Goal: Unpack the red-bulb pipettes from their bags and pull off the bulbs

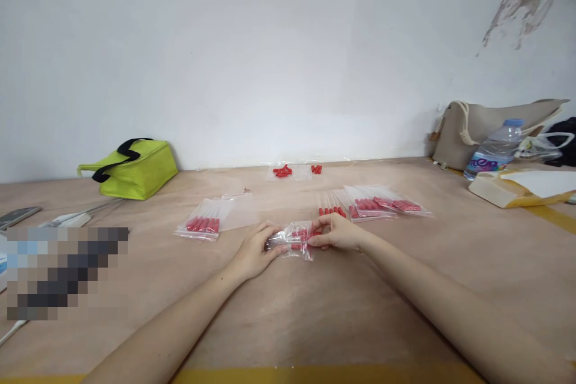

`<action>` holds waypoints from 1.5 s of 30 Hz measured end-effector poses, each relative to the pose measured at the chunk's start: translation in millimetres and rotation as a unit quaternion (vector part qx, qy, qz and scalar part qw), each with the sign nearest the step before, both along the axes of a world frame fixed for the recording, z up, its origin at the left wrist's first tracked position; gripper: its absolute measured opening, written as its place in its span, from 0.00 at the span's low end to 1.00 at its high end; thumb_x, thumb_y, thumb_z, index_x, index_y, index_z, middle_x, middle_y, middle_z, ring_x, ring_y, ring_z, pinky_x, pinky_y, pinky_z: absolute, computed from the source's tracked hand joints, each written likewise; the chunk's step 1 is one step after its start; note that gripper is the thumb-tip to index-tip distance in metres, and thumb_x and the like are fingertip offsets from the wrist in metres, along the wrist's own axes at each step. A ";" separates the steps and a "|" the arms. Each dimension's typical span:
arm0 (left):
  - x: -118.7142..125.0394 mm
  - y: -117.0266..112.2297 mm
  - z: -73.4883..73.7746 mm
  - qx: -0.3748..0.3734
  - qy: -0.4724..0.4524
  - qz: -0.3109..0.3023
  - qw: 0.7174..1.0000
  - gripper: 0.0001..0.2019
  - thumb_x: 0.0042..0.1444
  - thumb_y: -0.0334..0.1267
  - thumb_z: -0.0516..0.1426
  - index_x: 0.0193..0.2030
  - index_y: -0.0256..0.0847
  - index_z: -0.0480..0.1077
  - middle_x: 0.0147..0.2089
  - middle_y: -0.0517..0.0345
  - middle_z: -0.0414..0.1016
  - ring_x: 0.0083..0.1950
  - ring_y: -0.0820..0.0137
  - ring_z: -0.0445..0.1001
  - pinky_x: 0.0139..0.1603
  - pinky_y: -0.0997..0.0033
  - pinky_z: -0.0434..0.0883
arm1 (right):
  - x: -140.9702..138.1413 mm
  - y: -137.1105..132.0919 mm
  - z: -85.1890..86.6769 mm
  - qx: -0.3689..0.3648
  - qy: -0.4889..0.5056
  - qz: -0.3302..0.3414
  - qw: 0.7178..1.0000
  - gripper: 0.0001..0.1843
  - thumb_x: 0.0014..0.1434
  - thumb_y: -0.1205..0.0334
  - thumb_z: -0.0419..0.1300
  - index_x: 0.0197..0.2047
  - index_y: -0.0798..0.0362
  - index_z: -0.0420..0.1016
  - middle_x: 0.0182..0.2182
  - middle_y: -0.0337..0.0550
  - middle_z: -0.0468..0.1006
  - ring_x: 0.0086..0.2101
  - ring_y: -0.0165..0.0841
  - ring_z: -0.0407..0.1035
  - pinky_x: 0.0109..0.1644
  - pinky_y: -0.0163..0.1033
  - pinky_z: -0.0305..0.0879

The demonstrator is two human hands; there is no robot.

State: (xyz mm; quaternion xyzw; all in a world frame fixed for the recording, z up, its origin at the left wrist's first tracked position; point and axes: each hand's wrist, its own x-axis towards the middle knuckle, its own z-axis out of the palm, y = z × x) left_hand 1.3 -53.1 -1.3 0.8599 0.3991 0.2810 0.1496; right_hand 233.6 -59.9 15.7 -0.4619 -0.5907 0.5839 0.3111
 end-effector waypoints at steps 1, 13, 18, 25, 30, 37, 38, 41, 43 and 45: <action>0.0 0.1 -0.1 0.002 -0.002 -0.001 1.000 0.16 0.52 0.46 0.55 0.46 0.42 0.67 0.41 0.56 0.70 0.43 0.67 0.68 0.44 0.68 0.65 | 0.9 0.1 -0.1 0.001 -0.006 0.008 1.000 0.18 0.36 0.60 0.69 0.29 0.59 0.71 0.22 0.35 0.73 0.22 0.22 0.65 0.27 0.29 0.63; -1.0 0.2 -2.7 -0.012 -0.010 0.008 1.000 0.18 0.52 0.47 0.55 0.47 0.41 0.66 0.42 0.54 0.69 0.42 0.67 0.68 0.44 0.67 0.66 | 53.1 11.3 37.4 -0.033 -0.018 -0.018 0.999 0.15 0.38 0.63 0.68 0.30 0.57 0.71 0.27 0.41 0.76 0.26 0.26 0.69 0.28 0.30 0.66; -0.8 0.1 -2.0 -0.008 -0.003 0.010 1.000 0.17 0.52 0.46 0.55 0.47 0.42 0.66 0.41 0.55 0.69 0.43 0.66 0.68 0.44 0.66 0.65 | 95.1 15.4 55.5 0.018 0.059 -0.123 0.991 0.14 0.39 0.65 0.67 0.32 0.54 0.69 0.26 0.41 0.74 0.27 0.29 0.70 0.30 0.35 0.69; -0.5 1.3 -1.1 0.001 -0.003 0.003 1.000 0.16 0.52 0.46 0.55 0.46 0.42 0.66 0.41 0.55 0.69 0.44 0.66 0.68 0.46 0.65 0.65 | 70.0 27.6 44.4 0.305 0.036 -0.302 0.902 0.12 0.46 0.65 0.60 0.37 0.53 0.66 0.30 0.40 0.73 0.33 0.29 0.69 0.39 0.37 0.68; 0.4 -0.7 -0.5 0.002 -0.004 0.004 1.000 0.16 0.52 0.45 0.55 0.46 0.42 0.67 0.40 0.55 0.70 0.43 0.66 0.68 0.45 0.66 0.65 | 22.0 40.0 15.5 0.516 -0.224 -0.164 0.810 0.12 0.53 0.72 0.50 0.41 0.54 0.68 0.37 0.46 0.73 0.39 0.33 0.66 0.45 0.40 0.63; -0.1 10.5 6.9 -0.092 -0.079 0.018 0.992 0.19 0.53 0.48 0.53 0.50 0.42 0.66 0.46 0.53 0.70 0.45 0.66 0.69 0.45 0.66 0.66 | 3.1 50.1 -4.8 0.547 -0.466 0.006 0.696 0.16 0.54 0.78 0.48 0.43 0.54 0.67 0.40 0.48 0.69 0.43 0.36 0.60 0.45 0.39 0.60; 2.1 17.8 9.1 -0.109 -0.100 0.025 0.989 0.18 0.54 0.47 0.52 0.49 0.41 0.67 0.47 0.52 0.70 0.46 0.66 0.69 0.46 0.65 0.66 | 2.8 50.0 -5.5 0.542 -0.474 0.007 0.694 0.16 0.54 0.77 0.49 0.43 0.54 0.67 0.40 0.48 0.69 0.43 0.36 0.59 0.45 0.39 0.60; 16.2 47.5 13.8 -0.182 -0.149 0.020 0.972 0.16 0.52 0.45 0.54 0.45 0.39 0.69 0.46 0.52 0.72 0.45 0.66 0.70 0.47 0.64 0.65 | 2.4 48.7 -6.0 0.527 -0.485 0.017 0.697 0.19 0.52 0.79 0.49 0.46 0.54 0.66 0.40 0.48 0.68 0.43 0.36 0.59 0.45 0.38 0.59; 30.9 68.8 13.9 -0.227 -0.173 0.006 0.958 0.14 0.51 0.42 0.55 0.42 0.37 0.69 0.43 0.52 0.73 0.42 0.67 0.71 0.44 0.65 0.67 | 2.5 47.5 -6.3 0.516 -0.485 0.019 0.706 0.22 0.51 0.80 0.48 0.48 0.54 0.65 0.39 0.48 0.69 0.43 0.36 0.59 0.45 0.38 0.59; 47.0 86.0 11.9 -0.243 -0.179 -0.006 0.953 0.12 0.53 0.43 0.53 0.39 0.37 0.70 0.36 0.55 0.74 0.36 0.70 0.72 0.39 0.67 0.69 | 3.5 46.3 -6.9 0.508 -0.469 0.010 0.723 0.24 0.51 0.80 0.47 0.50 0.54 0.64 0.40 0.48 0.69 0.43 0.35 0.60 0.45 0.38 0.60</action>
